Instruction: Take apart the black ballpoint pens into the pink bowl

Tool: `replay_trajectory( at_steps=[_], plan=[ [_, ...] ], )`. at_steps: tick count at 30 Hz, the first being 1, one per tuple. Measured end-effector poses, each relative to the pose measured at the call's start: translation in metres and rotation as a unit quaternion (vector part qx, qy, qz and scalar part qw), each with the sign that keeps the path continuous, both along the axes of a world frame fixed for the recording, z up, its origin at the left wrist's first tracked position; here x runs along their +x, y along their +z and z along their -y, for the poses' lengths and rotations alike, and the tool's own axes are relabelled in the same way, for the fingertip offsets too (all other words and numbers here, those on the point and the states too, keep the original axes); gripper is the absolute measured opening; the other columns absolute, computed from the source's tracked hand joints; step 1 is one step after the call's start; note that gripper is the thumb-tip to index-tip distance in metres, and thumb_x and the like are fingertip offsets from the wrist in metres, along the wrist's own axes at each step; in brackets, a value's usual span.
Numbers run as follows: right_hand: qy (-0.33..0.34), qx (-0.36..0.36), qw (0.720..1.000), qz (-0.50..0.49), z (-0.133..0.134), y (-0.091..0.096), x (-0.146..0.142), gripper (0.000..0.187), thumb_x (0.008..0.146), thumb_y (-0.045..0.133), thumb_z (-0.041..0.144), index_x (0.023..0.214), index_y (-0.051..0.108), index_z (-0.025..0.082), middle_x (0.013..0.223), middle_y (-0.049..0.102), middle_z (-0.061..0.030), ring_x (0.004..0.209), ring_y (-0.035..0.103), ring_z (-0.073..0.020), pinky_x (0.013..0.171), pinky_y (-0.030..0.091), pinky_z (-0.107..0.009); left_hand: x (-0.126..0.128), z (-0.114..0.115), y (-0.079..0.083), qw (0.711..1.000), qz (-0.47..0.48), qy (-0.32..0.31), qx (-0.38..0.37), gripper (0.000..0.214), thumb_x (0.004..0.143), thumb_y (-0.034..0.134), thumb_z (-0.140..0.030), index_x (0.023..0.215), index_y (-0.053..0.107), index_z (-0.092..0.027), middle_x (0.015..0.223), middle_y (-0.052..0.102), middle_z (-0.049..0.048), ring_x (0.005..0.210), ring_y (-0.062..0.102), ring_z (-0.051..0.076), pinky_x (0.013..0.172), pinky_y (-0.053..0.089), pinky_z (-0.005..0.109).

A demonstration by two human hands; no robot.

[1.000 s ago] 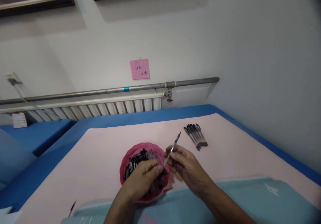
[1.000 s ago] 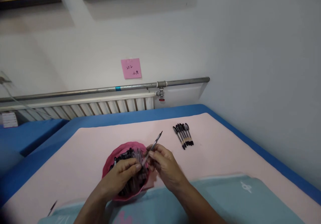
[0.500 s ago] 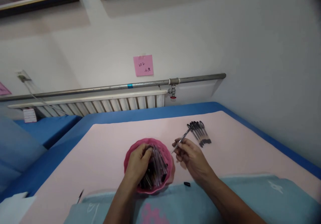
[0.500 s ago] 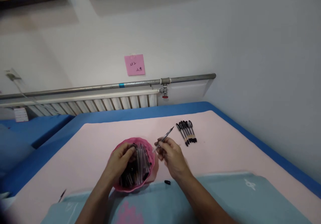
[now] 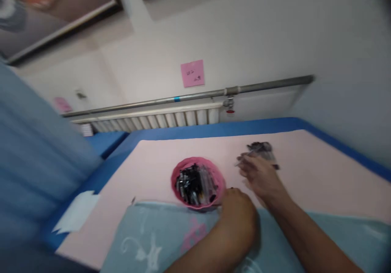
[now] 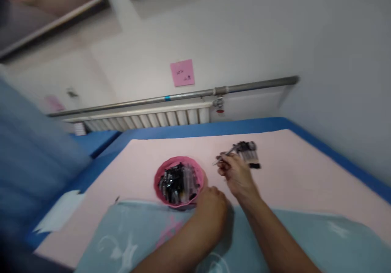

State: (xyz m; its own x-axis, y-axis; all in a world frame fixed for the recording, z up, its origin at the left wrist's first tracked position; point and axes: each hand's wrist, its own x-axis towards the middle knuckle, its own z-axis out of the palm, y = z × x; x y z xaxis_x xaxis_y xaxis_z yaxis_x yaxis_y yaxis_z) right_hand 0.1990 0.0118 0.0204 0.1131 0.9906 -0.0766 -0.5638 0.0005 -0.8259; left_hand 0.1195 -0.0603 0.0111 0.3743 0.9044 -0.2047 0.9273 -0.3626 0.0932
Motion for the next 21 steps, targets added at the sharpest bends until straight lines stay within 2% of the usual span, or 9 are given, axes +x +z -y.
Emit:
replay_trajectory(
  at_steps=[3, 7, 11, 15, 17, 19, 21],
  plan=[
    [0.009, -0.006, 1.000, -0.020, -0.007, -0.002, 0.001, 0.021, 0.051, 0.076, 0.021, 0.063, 0.059, 0.019, 0.059, 0.059, 0.0030, 0.049, 0.051, -0.0081, 0.038, 0.034, -0.018, 0.005, -0.005, 0.001, 0.999, -0.005, 0.026, 0.042, 0.036, 0.078, 0.053, -0.016, 0.110, 0.061, -0.001, 0.103, 0.060, 0.0245, 0.099, 0.053, 0.031, 0.079, 0.043, 0.041],
    [0.016, -0.006, 0.999, -0.032, -0.013, -0.005, 0.003, 0.022, 0.049, 0.077, 0.020, 0.060, 0.058, 0.019, 0.057, 0.058, 0.0023, 0.048, 0.051, -0.0089, 0.038, 0.036, -0.018, 0.012, -0.014, -0.002, 0.991, -0.051, 0.107, 0.057, 0.052, 0.080, 0.054, -0.025, 0.122, 0.052, 0.004, 0.126, 0.047, 0.0313, 0.114, 0.044, 0.036, 0.083, 0.041, 0.041],
    [0.012, 0.012, 0.999, -0.032, -0.008, -0.003, 0.005, 0.023, 0.053, 0.077, 0.019, 0.059, 0.054, 0.019, 0.060, 0.059, 0.0024, 0.048, 0.051, -0.0085, 0.038, 0.035, -0.019, 0.017, -0.012, -0.011, 0.995, -0.077, 0.067, 0.005, 0.045, 0.077, 0.059, -0.024, 0.113, 0.060, 0.003, 0.112, 0.058, 0.0290, 0.105, 0.051, 0.034, 0.084, 0.040, 0.041],
    [-0.008, 0.022, 0.999, -0.039, -0.007, -0.003, 0.007, 0.023, 0.054, 0.077, 0.021, 0.065, 0.057, 0.019, 0.059, 0.060, 0.0027, 0.048, 0.050, -0.0078, 0.037, 0.032, -0.016, 0.015, -0.003, -0.016, 0.994, -0.061, 0.085, 0.015, 0.033, 0.082, 0.050, -0.015, 0.108, 0.063, 0.000, 0.102, 0.063, 0.0255, 0.098, 0.056, 0.031, 0.079, 0.043, 0.038],
    [-0.020, 0.022, 0.998, -0.048, -0.008, -0.003, 0.009, 0.024, 0.053, 0.077, 0.022, 0.066, 0.057, 0.018, 0.058, 0.059, 0.0033, 0.047, 0.049, -0.0067, 0.036, 0.032, -0.015, 0.011, -0.001, -0.012, 0.996, -0.048, 0.068, 0.020, 0.031, 0.084, 0.042, -0.009, 0.104, 0.066, -0.003, 0.097, 0.065, 0.0237, 0.095, 0.059, 0.028, 0.077, 0.043, 0.037],
    [-0.026, 0.020, 0.998, -0.056, -0.008, -0.003, 0.010, 0.025, 0.052, 0.076, 0.022, 0.066, 0.056, 0.018, 0.058, 0.060, 0.0035, 0.047, 0.049, -0.0063, 0.036, 0.032, -0.014, 0.006, -0.002, -0.003, 0.998, -0.037, 0.046, 0.030, 0.030, 0.083, 0.043, -0.006, 0.099, 0.068, -0.006, 0.095, 0.066, 0.0214, 0.095, 0.059, 0.027, 0.080, 0.043, 0.037],
    [-0.028, 0.018, 0.997, -0.065, -0.008, -0.002, 0.010, 0.024, 0.053, 0.075, 0.022, 0.066, 0.055, 0.018, 0.057, 0.059, 0.0037, 0.046, 0.049, -0.0063, 0.035, 0.032, -0.014, -0.001, -0.007, 0.008, 0.997, -0.034, 0.040, 0.049, 0.032, 0.082, 0.042, -0.005, 0.105, 0.065, -0.005, 0.101, 0.064, 0.0220, 0.101, 0.057, 0.028, 0.086, 0.042, 0.039]
  ],
)
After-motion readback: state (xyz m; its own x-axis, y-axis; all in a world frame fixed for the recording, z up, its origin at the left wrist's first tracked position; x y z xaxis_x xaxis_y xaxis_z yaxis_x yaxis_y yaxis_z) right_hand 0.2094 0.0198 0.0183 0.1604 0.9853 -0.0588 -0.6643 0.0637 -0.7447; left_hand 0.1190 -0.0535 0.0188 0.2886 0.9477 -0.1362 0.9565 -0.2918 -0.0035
